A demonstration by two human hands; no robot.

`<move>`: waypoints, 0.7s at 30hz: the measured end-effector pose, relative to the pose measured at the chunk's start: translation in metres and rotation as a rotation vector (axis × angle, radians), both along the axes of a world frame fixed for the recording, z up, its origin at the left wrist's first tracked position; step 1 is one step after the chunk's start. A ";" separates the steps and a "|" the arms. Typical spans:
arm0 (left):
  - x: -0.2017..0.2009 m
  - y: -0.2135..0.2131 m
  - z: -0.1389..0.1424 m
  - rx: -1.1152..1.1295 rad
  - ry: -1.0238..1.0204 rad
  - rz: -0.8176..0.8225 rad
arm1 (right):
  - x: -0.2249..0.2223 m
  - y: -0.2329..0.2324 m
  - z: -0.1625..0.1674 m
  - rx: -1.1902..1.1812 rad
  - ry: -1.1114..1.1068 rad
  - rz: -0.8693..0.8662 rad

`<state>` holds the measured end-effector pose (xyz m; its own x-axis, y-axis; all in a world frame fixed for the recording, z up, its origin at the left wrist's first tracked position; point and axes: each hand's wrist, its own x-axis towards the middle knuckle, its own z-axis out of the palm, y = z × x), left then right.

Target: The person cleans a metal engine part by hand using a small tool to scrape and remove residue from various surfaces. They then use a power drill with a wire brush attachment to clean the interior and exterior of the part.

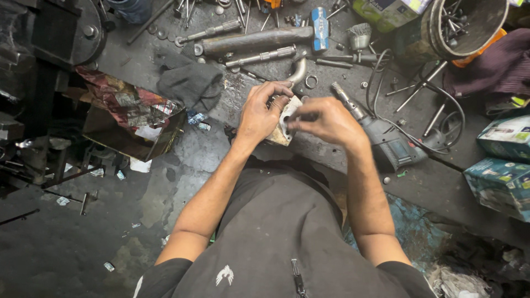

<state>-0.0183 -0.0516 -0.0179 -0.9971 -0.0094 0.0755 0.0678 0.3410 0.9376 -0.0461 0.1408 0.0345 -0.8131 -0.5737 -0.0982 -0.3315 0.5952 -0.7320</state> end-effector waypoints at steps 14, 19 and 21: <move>-0.002 -0.004 0.002 -0.011 0.017 0.002 | 0.001 -0.002 0.000 -0.002 -0.105 -0.081; -0.002 -0.003 0.002 -0.007 0.019 0.004 | 0.001 0.000 -0.002 0.022 0.035 -0.162; -0.002 -0.002 0.001 0.000 0.015 0.008 | 0.001 0.001 -0.003 -0.023 -0.112 -0.042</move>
<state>-0.0199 -0.0533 -0.0164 -0.9957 -0.0172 0.0905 0.0792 0.3420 0.9364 -0.0451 0.1421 0.0320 -0.8215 -0.5421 -0.1767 -0.2221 0.5896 -0.7766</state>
